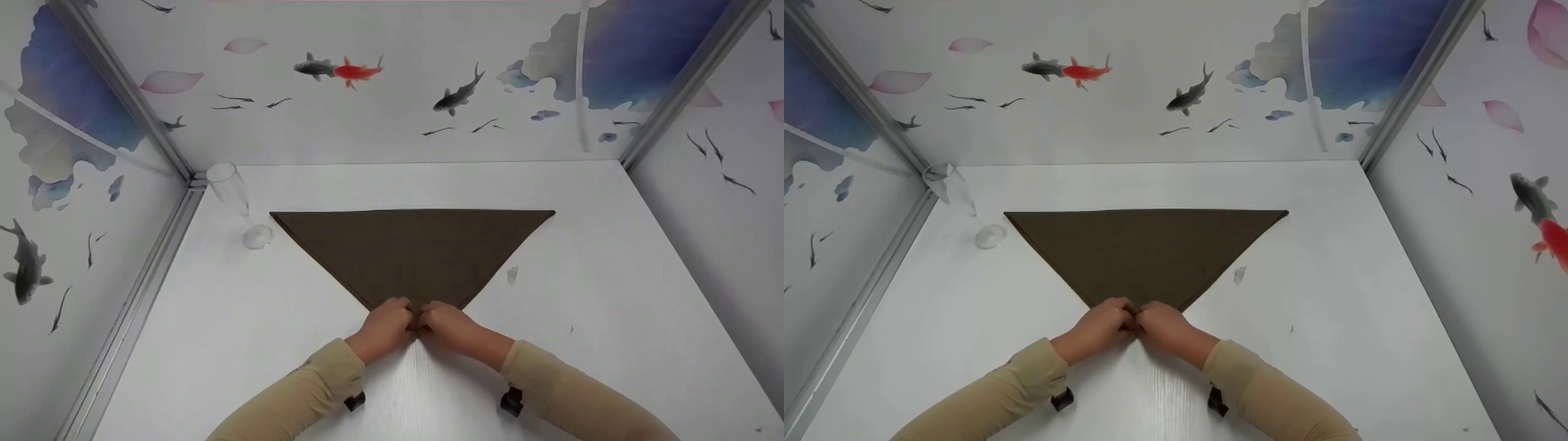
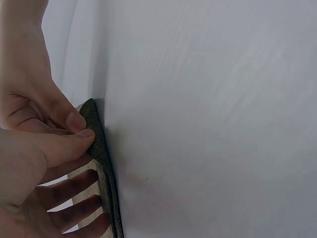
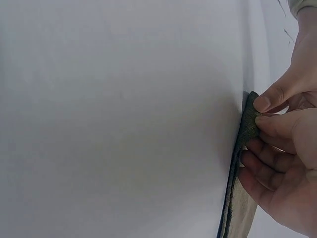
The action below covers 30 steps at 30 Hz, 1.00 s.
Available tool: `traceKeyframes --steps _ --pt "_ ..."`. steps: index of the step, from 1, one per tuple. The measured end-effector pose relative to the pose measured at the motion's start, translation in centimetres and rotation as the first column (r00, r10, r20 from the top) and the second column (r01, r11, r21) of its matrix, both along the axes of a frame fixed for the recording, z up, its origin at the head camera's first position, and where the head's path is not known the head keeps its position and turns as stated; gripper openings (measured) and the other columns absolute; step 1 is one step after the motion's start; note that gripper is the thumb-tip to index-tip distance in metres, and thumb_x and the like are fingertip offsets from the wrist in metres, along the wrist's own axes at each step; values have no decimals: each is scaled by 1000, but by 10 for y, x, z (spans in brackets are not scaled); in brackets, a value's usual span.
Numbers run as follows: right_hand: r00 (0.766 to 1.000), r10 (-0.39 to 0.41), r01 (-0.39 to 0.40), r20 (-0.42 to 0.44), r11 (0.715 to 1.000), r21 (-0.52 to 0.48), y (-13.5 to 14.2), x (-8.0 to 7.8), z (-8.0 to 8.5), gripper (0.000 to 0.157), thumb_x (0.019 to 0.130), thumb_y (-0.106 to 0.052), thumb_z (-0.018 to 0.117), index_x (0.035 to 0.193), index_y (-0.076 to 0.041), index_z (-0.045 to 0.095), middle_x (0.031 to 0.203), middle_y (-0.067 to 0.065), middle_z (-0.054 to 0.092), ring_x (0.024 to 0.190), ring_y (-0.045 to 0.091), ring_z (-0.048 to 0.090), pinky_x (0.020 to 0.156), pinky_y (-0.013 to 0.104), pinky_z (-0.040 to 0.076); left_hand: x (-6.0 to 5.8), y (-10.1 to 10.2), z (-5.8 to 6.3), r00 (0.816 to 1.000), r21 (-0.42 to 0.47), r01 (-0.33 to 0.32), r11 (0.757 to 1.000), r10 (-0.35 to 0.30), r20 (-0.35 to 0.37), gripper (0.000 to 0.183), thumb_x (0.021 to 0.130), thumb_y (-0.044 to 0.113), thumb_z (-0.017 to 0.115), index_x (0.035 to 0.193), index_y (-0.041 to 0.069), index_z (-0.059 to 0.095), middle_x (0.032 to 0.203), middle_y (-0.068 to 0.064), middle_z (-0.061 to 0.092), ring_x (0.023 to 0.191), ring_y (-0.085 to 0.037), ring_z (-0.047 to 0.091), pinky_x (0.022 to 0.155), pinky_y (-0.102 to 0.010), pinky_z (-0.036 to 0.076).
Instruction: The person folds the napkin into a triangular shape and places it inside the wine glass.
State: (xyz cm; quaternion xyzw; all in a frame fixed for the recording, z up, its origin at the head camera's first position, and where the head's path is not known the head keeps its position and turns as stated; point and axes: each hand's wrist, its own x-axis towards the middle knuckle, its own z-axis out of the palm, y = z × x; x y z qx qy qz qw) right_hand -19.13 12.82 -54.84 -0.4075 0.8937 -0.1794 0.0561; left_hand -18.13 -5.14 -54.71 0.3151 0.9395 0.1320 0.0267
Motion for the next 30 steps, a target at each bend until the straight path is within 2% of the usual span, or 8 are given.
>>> traceKeyframes --steps 5,11,14,17,20,23,27,30 --pt "1000 6 -6 13 1000 -9 1 -2 0 11 89 -5 69 97 -7 77 89 3 69 84 17 62 72 28 51 1 2 2 1000 22 -11 1000 11 12 16 91 23 71 82 11 74 86 -2 56 79 -17 52 69 -30 46" --pt "994 -32 40 103 997 -70 -1 -4 0 5 88 -2 70 91 -4 73 84 5 66 80 18 62 68 28 52 0 3 5 999 57 -19 998 17 45 14 90 18 71 79 11 75 82 1 55 76 -15 50 67 -27 45" --pt "991 -52 61 122 995 -74 -1 -5 1 3 87 -1 70 89 -4 71 81 5 65 77 17 61 66 28 51 -3 3 5 997 64 -37 997 32 77 12 90 15 71 81 11 76 81 1 56 76 -15 51 67 -26 45" --pt "993 -61 68 103 996 -65 -2 -7 1 5 87 -1 71 82 -4 70 75 4 62 70 13 54 62 25 46 -5 4 5 994 79 -52 996 44 97 9 89 14 72 81 11 77 81 1 57 76 -15 52 68 -26 46" --pt "994 -70 76 81 995 -66 -3 -7 1 13 86 2 70 75 -4 67 68 4 57 65 10 42 57 23 37 -6 5 6 995 88 -58 994 50 90 11 87 16 75 78 10 75 80 0 57 77 -16 53 67 -27 46" --pt "993 -93 97 75 994 -55 -4 -6 0 16 85 4 68 73 -6 65 67 3 55 65 8 37 57 24 34 -5 5 5 995 75 -63 995 57 80 15 87 16 74 75 9 72 81 -1 55 77 -17 52 66 -28 45" --pt "992 -113 115 62 993 -40 -5 -4 0 16 85 2 69 74 -8 64 69 0 56 65 7 40 56 24 36 -3 7 4 991 37 -99 994 95 89 16 89 12 71 74 7 69 85 -3 54 79 -19 51 67 -30 45" --pt "994 -93 97 62 994 -51 -3 -4 -1 10 85 -4 73 78 -8 69 71 -1 59 67 8 45 58 24 41 -3 8 4 986 33 -129 991 124 107 16 90 12 69 75 5 68 88 -5 54 82 -20 51 69 -31 46"
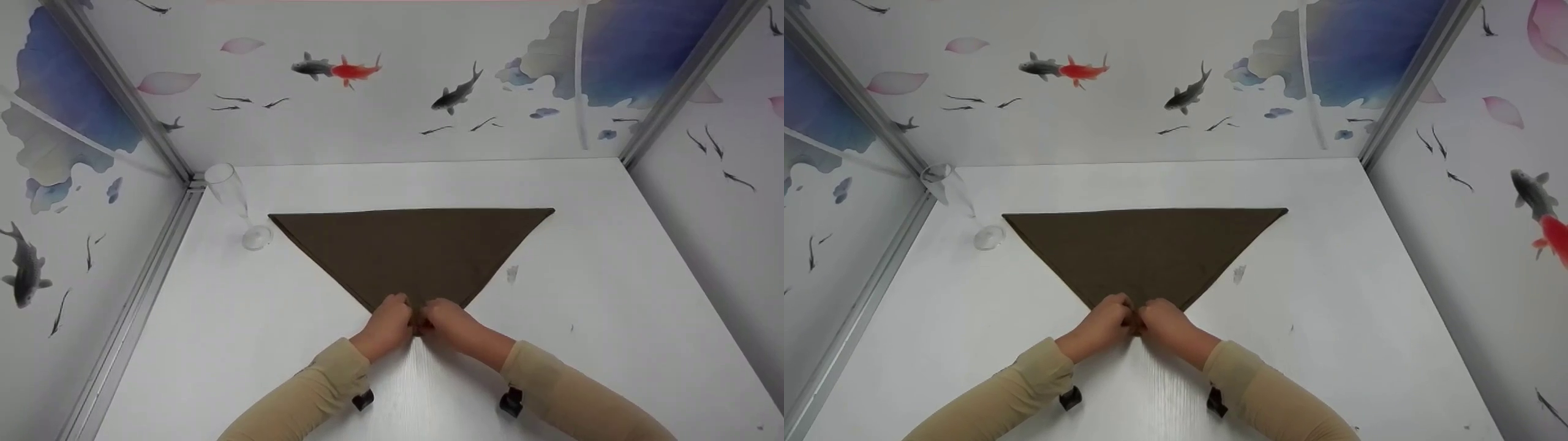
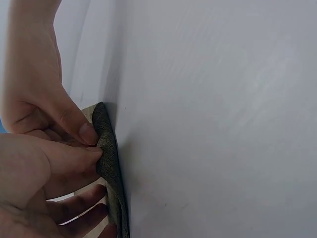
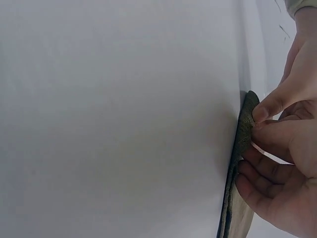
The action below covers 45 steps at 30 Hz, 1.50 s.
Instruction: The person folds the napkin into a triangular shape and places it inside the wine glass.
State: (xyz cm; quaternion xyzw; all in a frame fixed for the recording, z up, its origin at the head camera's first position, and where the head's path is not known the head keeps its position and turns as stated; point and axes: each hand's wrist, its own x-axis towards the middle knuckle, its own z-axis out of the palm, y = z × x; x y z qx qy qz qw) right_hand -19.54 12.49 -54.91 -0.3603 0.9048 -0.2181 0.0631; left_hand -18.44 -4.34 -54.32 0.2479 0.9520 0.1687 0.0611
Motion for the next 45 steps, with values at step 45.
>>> traceKeyframes --steps 45 --pt "971 -94 102 219 995 -23 8 -13 5 6 83 -17 79 81 -12 76 74 -8 65 65 8 53 61 27 48 -6 0 -1 996 150 28 988 -40 76 21 84 4 73 66 10 66 60 11 44 58 -7 34 54 -22 33"
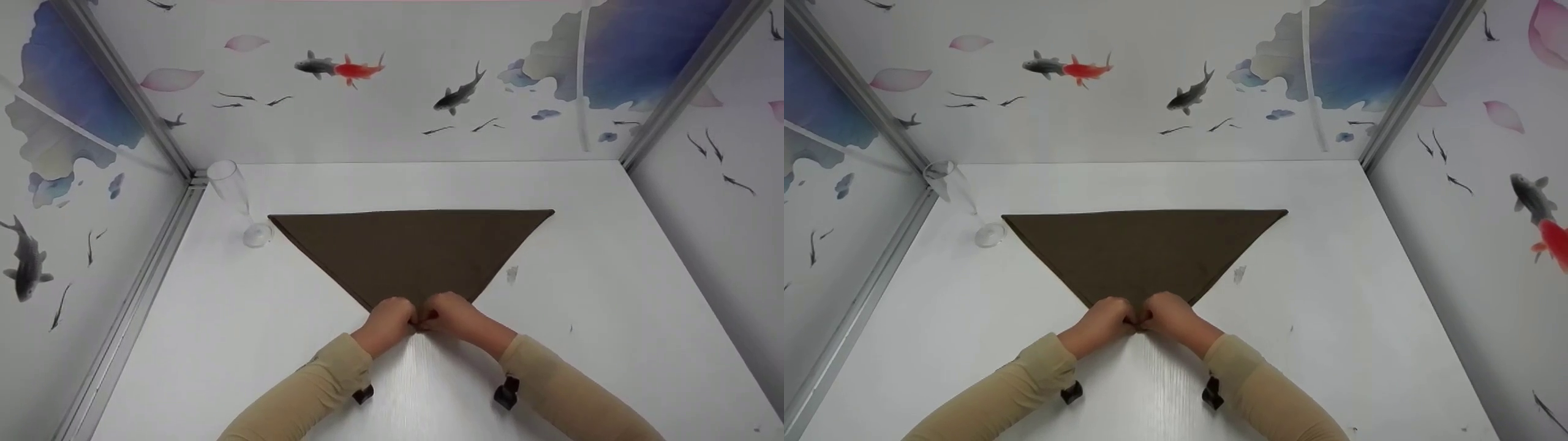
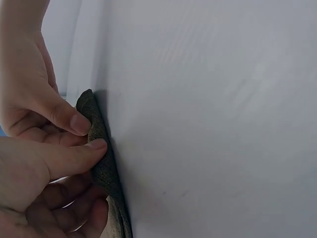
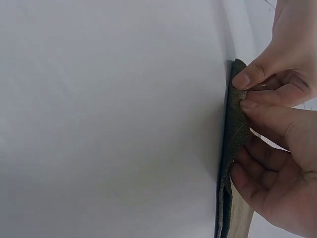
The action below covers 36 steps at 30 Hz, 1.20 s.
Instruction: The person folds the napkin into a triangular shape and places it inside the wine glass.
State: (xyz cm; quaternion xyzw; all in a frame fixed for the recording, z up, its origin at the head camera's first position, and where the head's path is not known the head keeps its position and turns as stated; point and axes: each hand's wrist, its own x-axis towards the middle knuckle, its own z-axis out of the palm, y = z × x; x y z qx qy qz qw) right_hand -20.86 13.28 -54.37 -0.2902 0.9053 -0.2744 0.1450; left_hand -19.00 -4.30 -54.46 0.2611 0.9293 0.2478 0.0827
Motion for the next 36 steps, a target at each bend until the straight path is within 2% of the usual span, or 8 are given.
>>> traceKeyframes --steps 5,8,11,15,20,23,30,36 --pt "990 18 -14 -142 999 31 2 7 -1 10 80 -19 81 77 -11 75 73 -6 55 69 11 48 61 27 46 -3 -1 3 999 8 2 1000 -3 41 15 86 2 71 73 10 75 63 9 56 58 -5 39 55 -21 36" --pt "977 43 -36 -210 999 40 2 9 -1 10 79 -16 83 77 -10 75 74 -3 56 70 13 50 62 28 48 -5 -2 4 997 35 7 999 -10 80 16 85 -1 68 76 9 76 65 9 58 58 -5 40 54 -21 35" --pt "968 71 -61 -243 997 48 2 9 -3 7 78 -14 83 79 -11 76 75 -3 61 71 12 53 63 27 49 -7 -4 3 992 61 1 998 -9 128 16 85 -3 67 77 7 76 67 9 56 58 -6 39 53 -21 34" --pt "971 77 -72 -226 997 30 2 6 -4 5 79 -12 82 80 -13 77 77 -4 68 70 9 56 61 25 50 -9 -5 1 991 68 -5 998 -5 134 14 86 -1 68 78 8 76 70 8 60 59 -5 41 53 -20 35" --pt "981 66 -64 -181 998 16 3 2 -2 4 82 -9 78 82 -13 78 79 -4 70 70 8 59 62 25 50 -8 -4 0 995 100 -27 995 17 98 4 85 6 74 86 9 77 80 4 69 68 -6 56 61 -21 46" --pt "986 63 -62 -152 998 11 2 0 -1 5 83 -8 76 83 -12 78 79 -3 70 70 8 58 62 25 49 -6 -5 0 997 104 -31 994 24 69 5 85 7 75 88 10 76 83 2 70 74 -9 61 65 -24 50" --pt "992 26 -21 -123 999 37 1 -5 -4 7 83 -5 76 79 -11 76 76 -4 64 70 10 55 61 27 48 -4 -5 0 1000 11 -24 1000 24 4 13 81 0 74 88 11 76 83 4 69 76 -10 63 67 -26 52" --pt "994 -11 20 -107 997 81 0 -7 -2 18 82 -4 75 67 -12 71 63 -7 59 59 9 44 54 27 41 -2 -5 2 997 -64 -29 998 24 -67 14 77 2 79 87 11 77 80 4 65 77 -13 60 69 -27 51"
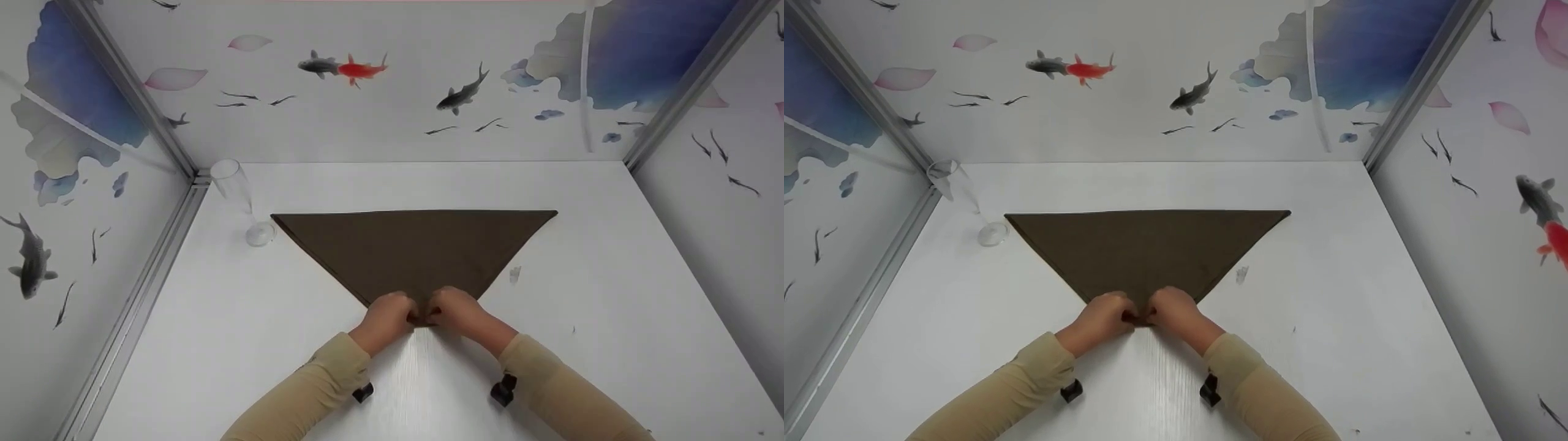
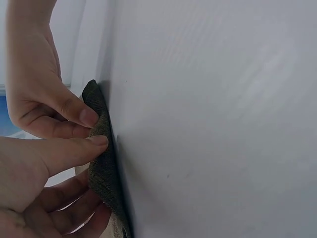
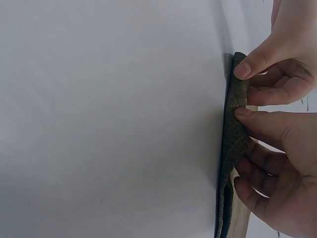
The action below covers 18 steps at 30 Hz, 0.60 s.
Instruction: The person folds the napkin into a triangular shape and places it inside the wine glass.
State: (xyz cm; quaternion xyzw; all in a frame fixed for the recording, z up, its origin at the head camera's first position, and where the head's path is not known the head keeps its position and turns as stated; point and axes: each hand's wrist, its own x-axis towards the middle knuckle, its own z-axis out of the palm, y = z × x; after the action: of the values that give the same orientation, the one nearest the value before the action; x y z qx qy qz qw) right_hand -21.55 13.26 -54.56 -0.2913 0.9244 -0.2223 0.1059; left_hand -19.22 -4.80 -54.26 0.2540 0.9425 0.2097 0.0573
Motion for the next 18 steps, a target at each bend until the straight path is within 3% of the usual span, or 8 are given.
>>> traceKeyframes --steps 7,14,18 --pt "996 -83 81 24 996 42 -3 1 3 16 81 -9 79 67 -14 71 63 -7 61 59 9 48 56 29 44 -3 1 1 999 -22 -1 1000 0 -40 8 81 5 77 79 13 78 74 4 65 73 -15 61 66 -28 51" --pt "988 -21 37 -154 994 103 -6 5 4 11 78 -10 81 69 -13 75 66 -4 63 62 12 53 57 29 47 -5 -1 -1 999 -25 -17 1000 16 -50 6 85 10 75 82 14 78 80 4 70 76 -15 66 67 -31 54" --pt "980 10 13 -197 993 115 -4 8 6 7 76 -12 83 72 -14 77 70 -3 64 69 15 58 63 31 50 -8 -2 0 1000 -26 -23 999 22 -22 4 85 12 76 85 14 79 83 4 71 79 -15 67 70 -30 54"
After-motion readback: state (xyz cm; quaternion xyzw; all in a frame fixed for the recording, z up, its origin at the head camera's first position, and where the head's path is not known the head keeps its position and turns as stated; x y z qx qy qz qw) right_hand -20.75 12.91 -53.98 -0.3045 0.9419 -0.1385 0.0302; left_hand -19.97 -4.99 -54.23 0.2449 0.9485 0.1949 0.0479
